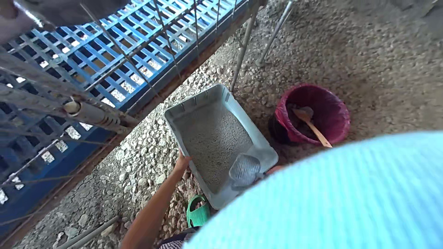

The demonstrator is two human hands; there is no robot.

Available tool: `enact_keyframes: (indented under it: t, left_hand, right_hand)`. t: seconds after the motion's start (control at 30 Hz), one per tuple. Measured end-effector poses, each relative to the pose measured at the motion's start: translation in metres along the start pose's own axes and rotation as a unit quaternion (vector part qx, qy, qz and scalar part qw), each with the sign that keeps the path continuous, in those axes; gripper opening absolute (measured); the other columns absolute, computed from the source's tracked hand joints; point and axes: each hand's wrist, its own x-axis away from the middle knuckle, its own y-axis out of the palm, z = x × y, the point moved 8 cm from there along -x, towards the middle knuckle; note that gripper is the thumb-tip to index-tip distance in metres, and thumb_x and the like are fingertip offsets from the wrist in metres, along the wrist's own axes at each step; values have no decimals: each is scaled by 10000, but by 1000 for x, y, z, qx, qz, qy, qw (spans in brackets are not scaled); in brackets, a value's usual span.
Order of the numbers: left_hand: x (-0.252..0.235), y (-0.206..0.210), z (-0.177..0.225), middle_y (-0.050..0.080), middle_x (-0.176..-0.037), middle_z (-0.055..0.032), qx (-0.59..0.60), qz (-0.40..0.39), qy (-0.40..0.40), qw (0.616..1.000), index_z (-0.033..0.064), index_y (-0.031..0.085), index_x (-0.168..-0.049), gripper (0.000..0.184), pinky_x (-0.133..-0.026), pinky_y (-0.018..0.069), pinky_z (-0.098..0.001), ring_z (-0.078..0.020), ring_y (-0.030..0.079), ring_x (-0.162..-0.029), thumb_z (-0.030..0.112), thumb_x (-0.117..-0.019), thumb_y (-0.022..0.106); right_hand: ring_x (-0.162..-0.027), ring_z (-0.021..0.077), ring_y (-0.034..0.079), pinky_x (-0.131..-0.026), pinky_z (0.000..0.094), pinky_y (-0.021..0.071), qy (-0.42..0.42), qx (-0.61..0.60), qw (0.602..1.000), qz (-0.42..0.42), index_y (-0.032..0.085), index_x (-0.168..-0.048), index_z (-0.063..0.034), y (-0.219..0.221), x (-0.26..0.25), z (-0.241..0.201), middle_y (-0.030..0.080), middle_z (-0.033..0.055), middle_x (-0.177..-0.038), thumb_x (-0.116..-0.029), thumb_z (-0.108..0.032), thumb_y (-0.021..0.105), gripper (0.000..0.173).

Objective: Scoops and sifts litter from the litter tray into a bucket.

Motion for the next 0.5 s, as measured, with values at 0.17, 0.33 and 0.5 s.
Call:
enact_keyframes:
  t: [0.17, 0.33, 0.5]
  left_hand:
    - [-30, 0, -45, 463, -1498, -273, 19, -1, 159, 987, 52, 87, -1632, 852, -1051, 485, -481, -316, 572, -1283, -74, -932, 557]
    - [3, 12, -27, 510, -1456, -288, -20, -3, 214, 977, -11, 86, -1620, 884, -1085, 471, -445, -289, 586, -1290, -79, -892, 582]
    - [-4, 13, -29, 538, -1425, -283, -21, 1, 212, 977, -10, 93, -1620, 889, -1062, 491, -421, -271, 613, -1246, -107, -890, 590]
  right_hand:
    - [-595, 182, 579, -571, 346, 543, 4, -136, 991, 1, 520, -1319, -80, 58, -13, 8, 570, 80, -844, -1110, -277, 455, 294]
    - [-625, 181, 589, -583, 333, 536, -75, -213, 974, 31, 525, -1341, -31, 95, -23, 5, 593, 97, -870, -1107, -309, 483, 365]
    - [-706, 226, 637, -681, 394, 551, -297, -79, 938, 158, 634, -1209, 83, 86, -92, 3, 671, 206, -912, -1060, -231, 566, 354]
